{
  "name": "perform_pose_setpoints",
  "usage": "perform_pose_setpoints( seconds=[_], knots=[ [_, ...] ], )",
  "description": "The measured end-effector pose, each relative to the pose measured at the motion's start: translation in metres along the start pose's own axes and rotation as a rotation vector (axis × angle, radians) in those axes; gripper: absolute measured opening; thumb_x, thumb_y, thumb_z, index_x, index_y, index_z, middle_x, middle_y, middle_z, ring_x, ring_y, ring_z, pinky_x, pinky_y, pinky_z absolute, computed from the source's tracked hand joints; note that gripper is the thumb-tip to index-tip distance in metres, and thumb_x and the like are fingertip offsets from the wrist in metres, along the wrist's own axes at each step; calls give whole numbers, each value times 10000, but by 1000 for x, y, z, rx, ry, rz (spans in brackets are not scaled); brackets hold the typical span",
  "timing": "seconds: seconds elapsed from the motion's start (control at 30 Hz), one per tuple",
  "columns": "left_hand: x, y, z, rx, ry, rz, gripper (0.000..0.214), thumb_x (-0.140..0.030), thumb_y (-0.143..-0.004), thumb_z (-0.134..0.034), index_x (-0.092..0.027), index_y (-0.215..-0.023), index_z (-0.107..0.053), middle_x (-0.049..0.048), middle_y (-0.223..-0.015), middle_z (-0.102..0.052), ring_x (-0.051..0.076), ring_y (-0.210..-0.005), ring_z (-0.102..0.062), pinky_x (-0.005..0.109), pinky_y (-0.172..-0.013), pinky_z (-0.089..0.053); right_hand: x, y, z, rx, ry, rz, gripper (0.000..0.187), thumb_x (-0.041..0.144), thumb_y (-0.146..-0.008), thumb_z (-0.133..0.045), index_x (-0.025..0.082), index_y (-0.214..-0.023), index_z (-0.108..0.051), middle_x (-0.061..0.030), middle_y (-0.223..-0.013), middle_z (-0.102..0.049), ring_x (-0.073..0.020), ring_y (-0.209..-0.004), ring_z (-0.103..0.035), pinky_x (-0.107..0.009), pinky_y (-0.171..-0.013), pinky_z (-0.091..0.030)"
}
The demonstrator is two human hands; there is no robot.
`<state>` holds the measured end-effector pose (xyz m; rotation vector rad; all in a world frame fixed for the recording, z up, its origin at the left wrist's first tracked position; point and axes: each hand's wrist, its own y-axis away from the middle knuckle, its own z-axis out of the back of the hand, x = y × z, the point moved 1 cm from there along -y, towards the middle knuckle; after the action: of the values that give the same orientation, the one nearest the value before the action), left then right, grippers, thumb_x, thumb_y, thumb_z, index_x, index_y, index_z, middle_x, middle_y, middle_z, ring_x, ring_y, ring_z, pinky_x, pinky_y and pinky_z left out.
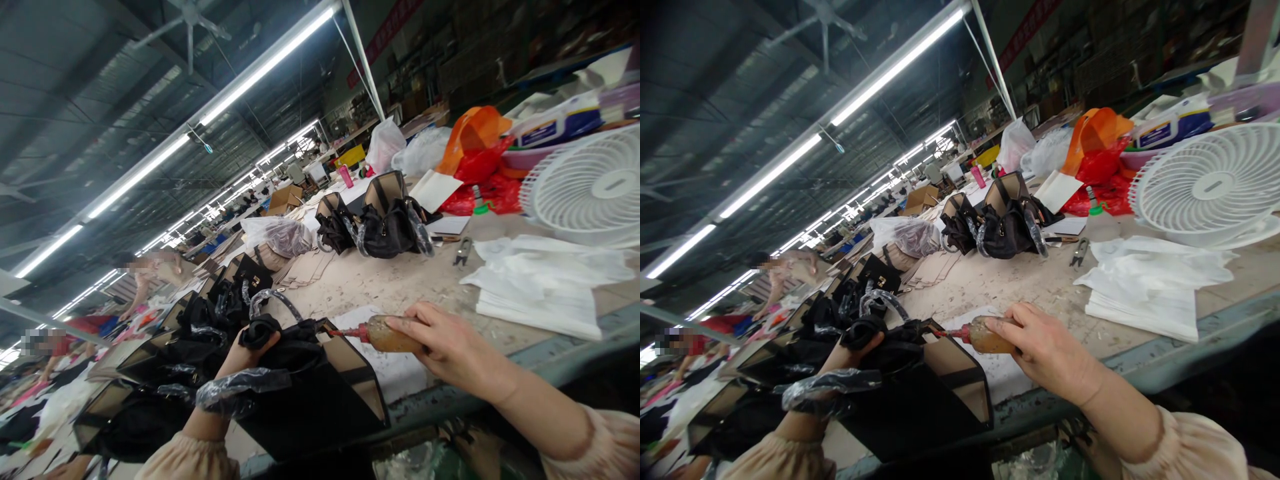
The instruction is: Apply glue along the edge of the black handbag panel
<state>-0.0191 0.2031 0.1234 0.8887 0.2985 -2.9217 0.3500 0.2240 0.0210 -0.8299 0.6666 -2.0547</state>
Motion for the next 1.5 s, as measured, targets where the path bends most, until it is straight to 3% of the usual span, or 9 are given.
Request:
perform_pose_setpoints(
  seconds=[0.23, 0.5, 0.67, 0.8, 1.07, 1.37, 1.5],
  knots=[
    [-15, 5, 0, 4, 32, 2, 275, -473, -636, -662, -207, -697, -622, 35, -728, -693, 230, -734, -646, 375, -742, -545, 2, -1, 2, 18, 6, -3, 596, -22, -754, -470, 210, -1302, -497, -90, -1006, -522, -217, -893, -522, -331, -736, -471],
    [-6, 2, -1, -5, 1, -49, 226, -439, -633, -673, -224, -692, -636, 14, -716, -705, 216, -718, -652, 345, -734, -551, 6, -11, 2, -44, 20, -8, 568, -18, -744, -483, 197, -1268, -532, -89, -990, -527, -215, -873, -518, -327, -721, -469],
    [-7, 4, -2, -15, 1, -17, 233, -443, -666, -667, -215, -695, -628, 10, -701, -691, 208, -719, -646, 329, -723, -547, 3, -5, 0, 6, -24, -33, 579, -25, -751, -463, 207, -1278, -518, -78, -982, -525, -207, -881, -519, -317, -723, -468],
    [-4, 1, 0, -11, -51, -84, 229, -436, -653, -668, -222, -733, -660, 20, -759, -714, 222, -769, -658, 349, -780, -545, 2, -2, 2, 41, -39, -61, 588, -34, -746, -457, 226, -1271, -514, -60, -951, -524, -190, -850, -520, -296, -708, -459],
    [-1, -2, -1, 22, -15, -92, 260, -472, -644, -674, -218, -667, -626, 18, -680, -689, 213, -680, -653, 335, -692, -559, 1, 1, 3, 139, -29, -97, 610, -44, -718, -473, 236, -1257, -532, -51, -927, -522, -194, -831, -523, -299, -697, -444],
    [-2, -2, -2, 21, -65, -91, 241, -453, -670, -654, -215, -673, -615, 10, -680, -678, 196, -672, -639, 323, -673, -552, 6, -11, 5, -14, 1, -20, 584, -32, -737, -480, 194, -1273, -520, -75, -963, -512, -203, -849, -507, -311, -702, -453],
    [-5, -2, -2, 14, -53, -85, 244, -454, -654, -657, -214, -667, -613, 18, -684, -684, 202, -677, -640, 330, -682, -553, 6, -11, 4, -21, 7, -14, 568, -28, -741, -470, 200, -1259, -524, -72, -955, -518, -203, -857, -509, -318, -714, -460]
  ],
)
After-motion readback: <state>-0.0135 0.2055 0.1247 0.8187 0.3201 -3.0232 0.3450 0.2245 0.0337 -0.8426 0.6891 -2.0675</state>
